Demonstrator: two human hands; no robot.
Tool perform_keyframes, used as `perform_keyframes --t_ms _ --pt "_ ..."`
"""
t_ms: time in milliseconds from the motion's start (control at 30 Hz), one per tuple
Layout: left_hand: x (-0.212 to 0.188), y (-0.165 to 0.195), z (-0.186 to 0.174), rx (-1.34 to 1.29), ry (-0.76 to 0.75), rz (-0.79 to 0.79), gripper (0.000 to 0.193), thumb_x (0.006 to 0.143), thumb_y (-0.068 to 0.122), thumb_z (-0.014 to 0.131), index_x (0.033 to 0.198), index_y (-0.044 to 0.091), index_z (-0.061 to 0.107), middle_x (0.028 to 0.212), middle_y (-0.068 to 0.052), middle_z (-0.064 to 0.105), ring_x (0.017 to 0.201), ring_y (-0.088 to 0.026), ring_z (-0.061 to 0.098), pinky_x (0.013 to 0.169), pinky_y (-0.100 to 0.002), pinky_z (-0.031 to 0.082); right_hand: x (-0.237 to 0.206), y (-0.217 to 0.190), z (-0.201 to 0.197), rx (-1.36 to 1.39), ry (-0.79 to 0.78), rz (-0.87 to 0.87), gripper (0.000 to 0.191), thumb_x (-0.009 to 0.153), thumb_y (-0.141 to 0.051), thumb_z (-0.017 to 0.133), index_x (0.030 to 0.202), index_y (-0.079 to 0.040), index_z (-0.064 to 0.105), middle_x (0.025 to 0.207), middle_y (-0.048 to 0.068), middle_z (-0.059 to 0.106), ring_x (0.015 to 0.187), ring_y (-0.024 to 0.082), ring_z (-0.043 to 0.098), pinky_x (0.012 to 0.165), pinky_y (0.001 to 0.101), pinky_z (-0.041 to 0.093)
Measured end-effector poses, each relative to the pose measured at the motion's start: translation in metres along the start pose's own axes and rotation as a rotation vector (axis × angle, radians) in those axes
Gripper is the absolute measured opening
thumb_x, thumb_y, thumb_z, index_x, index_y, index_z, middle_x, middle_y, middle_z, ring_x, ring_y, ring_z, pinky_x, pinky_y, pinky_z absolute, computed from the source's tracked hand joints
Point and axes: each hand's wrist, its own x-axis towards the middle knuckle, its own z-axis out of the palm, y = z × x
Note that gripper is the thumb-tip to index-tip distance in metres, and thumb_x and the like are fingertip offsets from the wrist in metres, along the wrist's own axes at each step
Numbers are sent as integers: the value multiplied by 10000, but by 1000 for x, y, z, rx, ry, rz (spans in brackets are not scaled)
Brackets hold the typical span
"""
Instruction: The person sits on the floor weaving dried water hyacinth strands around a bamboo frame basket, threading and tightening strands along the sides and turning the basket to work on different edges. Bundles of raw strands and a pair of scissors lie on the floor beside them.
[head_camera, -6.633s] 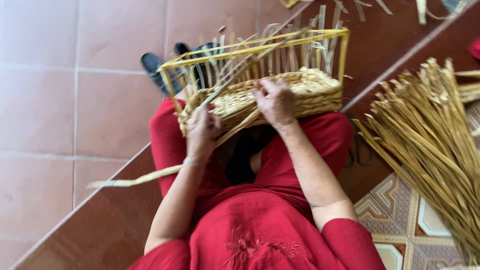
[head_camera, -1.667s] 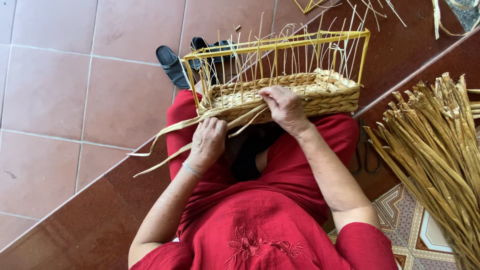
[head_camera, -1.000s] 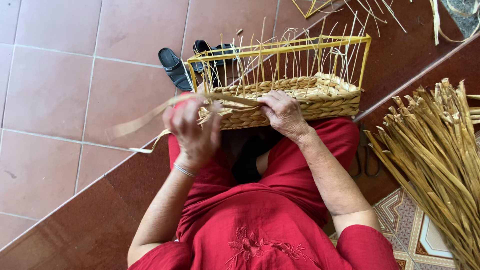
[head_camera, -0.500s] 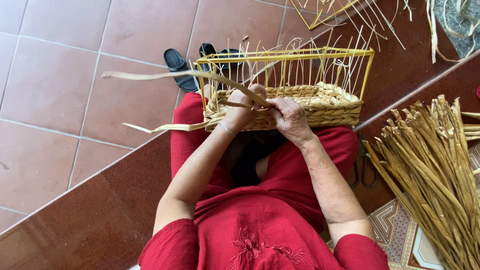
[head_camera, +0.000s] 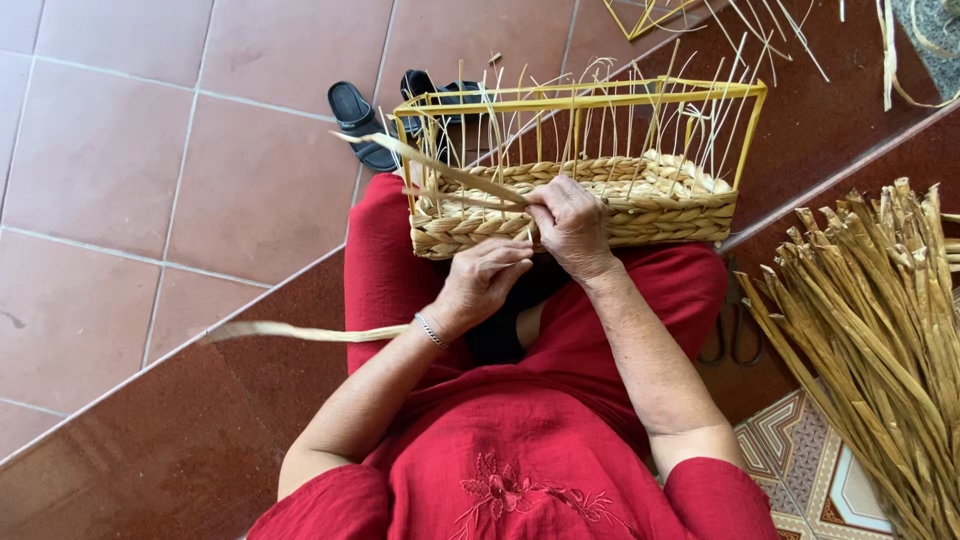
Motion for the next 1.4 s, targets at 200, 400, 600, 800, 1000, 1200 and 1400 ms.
perform_keyframes --t_ms 200,400,600,800,1000,1200,1400 --pt "24 -3 -55 785 28 42 674 728 246 821 1351 50 653 1338 -190 515 1250 -358 450 977 -489 282 1 5 -17 67 -155 -129 145 855 -33 752 995 -71 758 946 56 693 877 239 686 803 359 583" --pt "17 -22 -54 998 -20 162 180 876 142 715 1012 166 599 1442 -73 546 1358 -264 442 1103 -456 284 0 0 -13 78 -78 -27 95 889 -102 804 890 -35 737 864 82 689 843 258 677 775 389 555" --pt "-13 -25 -45 800 -317 -106 168 938 96 618 1099 108 664 1003 -89 644 976 -272 645 820 -432 528 -5 4 6 17 72 12 124 877 -103 811 842 -34 715 818 91 681 787 266 679 717 395 551" --pt "-15 -34 -76 740 -90 -140 30 931 124 668 930 145 647 828 -35 673 805 -244 669 683 -406 544 -5 12 19 -18 144 -34 155 893 -100 821 1000 -61 715 847 66 678 766 222 679 692 369 566" --pt "-11 -14 -97 906 145 -20 341 862 232 792 1156 115 666 1156 -74 618 1114 -292 588 961 -470 433 -7 13 25 -34 183 -43 477 899 -90 799 1319 -22 582 992 90 593 775 210 640 632 317 569" --pt "-20 18 -73 758 -56 191 410 812 376 761 1101 107 652 1181 -107 565 1134 -328 538 978 -506 383 -6 7 29 -205 46 -171 274 946 90 647 1178 -54 671 1035 97 601 792 212 673 644 330 575" --pt "-19 4 -76 814 -57 65 118 905 143 693 1011 161 646 1007 -33 624 1021 -252 599 947 -449 422 -10 -10 10 -25 16 -118 236 947 40 649 1166 -41 688 1051 137 701 972 320 707 833 413 582"
